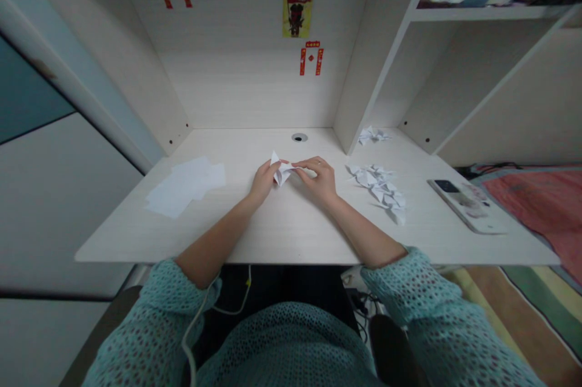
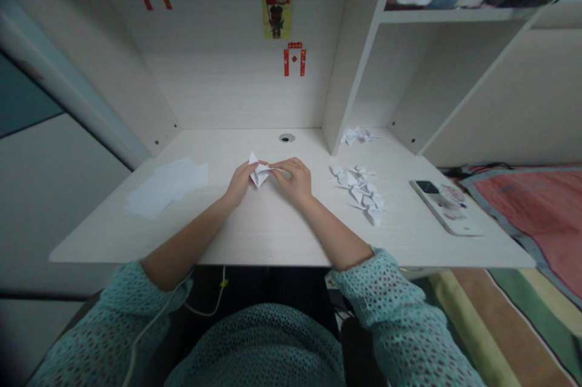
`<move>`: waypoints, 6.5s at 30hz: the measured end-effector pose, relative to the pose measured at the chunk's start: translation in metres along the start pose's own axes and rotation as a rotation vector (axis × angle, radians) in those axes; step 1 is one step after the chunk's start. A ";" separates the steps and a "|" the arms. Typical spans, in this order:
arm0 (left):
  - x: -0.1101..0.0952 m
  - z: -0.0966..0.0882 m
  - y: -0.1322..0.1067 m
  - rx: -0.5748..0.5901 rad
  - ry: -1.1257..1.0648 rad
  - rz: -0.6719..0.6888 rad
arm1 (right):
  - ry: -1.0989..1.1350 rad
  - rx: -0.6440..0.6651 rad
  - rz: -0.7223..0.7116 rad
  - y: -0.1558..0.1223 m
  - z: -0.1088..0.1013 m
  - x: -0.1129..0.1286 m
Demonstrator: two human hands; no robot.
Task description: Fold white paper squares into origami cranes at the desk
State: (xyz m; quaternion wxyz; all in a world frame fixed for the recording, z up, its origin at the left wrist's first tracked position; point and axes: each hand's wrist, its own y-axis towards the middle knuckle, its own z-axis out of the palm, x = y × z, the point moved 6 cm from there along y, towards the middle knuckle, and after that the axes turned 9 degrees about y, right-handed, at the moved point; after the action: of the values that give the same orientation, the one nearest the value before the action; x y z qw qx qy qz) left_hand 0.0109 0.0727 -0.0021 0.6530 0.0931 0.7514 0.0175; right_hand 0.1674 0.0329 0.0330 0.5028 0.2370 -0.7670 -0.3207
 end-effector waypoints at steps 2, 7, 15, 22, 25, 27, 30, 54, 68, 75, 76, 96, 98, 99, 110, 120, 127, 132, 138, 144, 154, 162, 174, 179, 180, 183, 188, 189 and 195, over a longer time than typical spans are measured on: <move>0.000 0.001 -0.001 0.019 -0.028 -0.021 | -0.010 -0.012 -0.030 0.001 -0.002 0.002; -0.003 0.006 -0.003 0.058 -0.113 -0.059 | -0.017 -0.077 0.014 0.000 -0.007 -0.003; -0.001 0.004 -0.002 0.031 -0.041 -0.047 | 0.091 -0.123 0.145 0.001 -0.008 -0.013; 0.001 0.001 0.000 -0.006 -0.078 -0.042 | 0.042 -0.025 0.111 0.002 -0.004 -0.005; -0.002 0.002 -0.002 0.002 -0.099 -0.050 | 0.012 -0.024 0.095 0.001 -0.004 -0.006; -0.003 0.002 -0.003 0.008 -0.098 -0.064 | 0.024 -0.043 0.097 0.000 -0.005 -0.008; 0.000 0.001 -0.002 -0.003 -0.073 -0.081 | 0.079 -0.069 0.112 0.000 -0.006 -0.010; -0.015 0.001 -0.003 0.003 0.058 0.138 | 0.242 0.044 0.209 0.005 0.003 -0.011; -0.018 -0.011 -0.006 -0.097 0.309 0.165 | 0.243 0.117 0.277 0.005 0.004 -0.024; -0.024 -0.014 -0.012 -0.143 0.396 0.121 | 0.220 0.157 0.267 0.006 0.004 -0.023; -0.025 -0.015 -0.012 -0.147 0.407 0.119 | 0.214 0.159 0.264 0.005 0.004 -0.023; -0.021 -0.009 -0.013 -0.170 0.334 0.144 | -0.118 0.229 -0.036 0.002 0.007 -0.013; -0.016 -0.007 -0.010 -0.146 0.289 0.150 | -0.180 0.263 -0.085 0.002 0.007 -0.012; -0.014 -0.006 -0.009 -0.129 0.265 0.155 | -0.208 0.272 -0.101 0.002 0.008 -0.012; -0.010 -0.008 -0.001 -0.056 0.162 0.081 | -0.279 0.267 -0.146 0.003 0.005 -0.006; -0.002 -0.008 0.003 0.002 0.022 0.000 | -0.348 0.211 -0.271 0.001 0.002 0.000; 0.010 -0.006 0.001 0.065 -0.100 -0.184 | -0.284 0.172 -0.334 0.002 0.000 0.013; 0.004 -0.013 0.002 0.015 -0.158 -0.139 | -0.062 -0.032 -0.136 0.006 -0.011 0.013; 0.005 -0.011 0.005 0.060 -0.166 -0.115 | 0.201 -0.023 0.194 0.006 -0.001 -0.015; 0.004 -0.003 0.002 0.133 -0.159 -0.077 | 0.357 0.075 0.315 0.003 0.012 -0.020; -0.001 0.000 0.003 0.153 -0.148 0.035 | 0.360 0.075 0.354 0.001 0.015 -0.019; 0.001 0.002 0.004 0.162 -0.105 0.038 | 0.327 0.084 0.342 -0.001 0.017 -0.026; -0.016 0.004 -0.004 0.160 0.199 0.218 | 0.503 0.067 0.454 -0.003 0.021 -0.041; -0.024 0.007 -0.011 0.131 0.356 0.330 | 0.497 0.052 0.462 -0.004 0.023 -0.043; -0.024 0.007 -0.011 0.115 0.372 0.339 | 0.491 0.055 0.453 -0.005 0.024 -0.042; -0.022 0.005 -0.011 0.072 0.370 0.329 | 0.440 0.074 0.405 -0.005 0.024 -0.036; -0.019 0.006 -0.009 0.107 0.275 0.265 | 0.152 0.056 0.242 -0.002 0.012 -0.012; -0.020 0.007 -0.009 0.113 0.259 0.262 | 0.107 0.065 0.219 -0.002 0.010 -0.007; -0.032 0.008 -0.014 0.114 0.217 0.324 | 0.018 0.088 0.117 -0.001 0.007 0.009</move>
State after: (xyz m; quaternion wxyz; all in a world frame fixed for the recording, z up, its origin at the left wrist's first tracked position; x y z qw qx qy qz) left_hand 0.0213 0.0533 0.0261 0.5504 0.2472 0.7924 0.0900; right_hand 0.1578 0.0282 0.0359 0.5165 0.2163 -0.7885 -0.2544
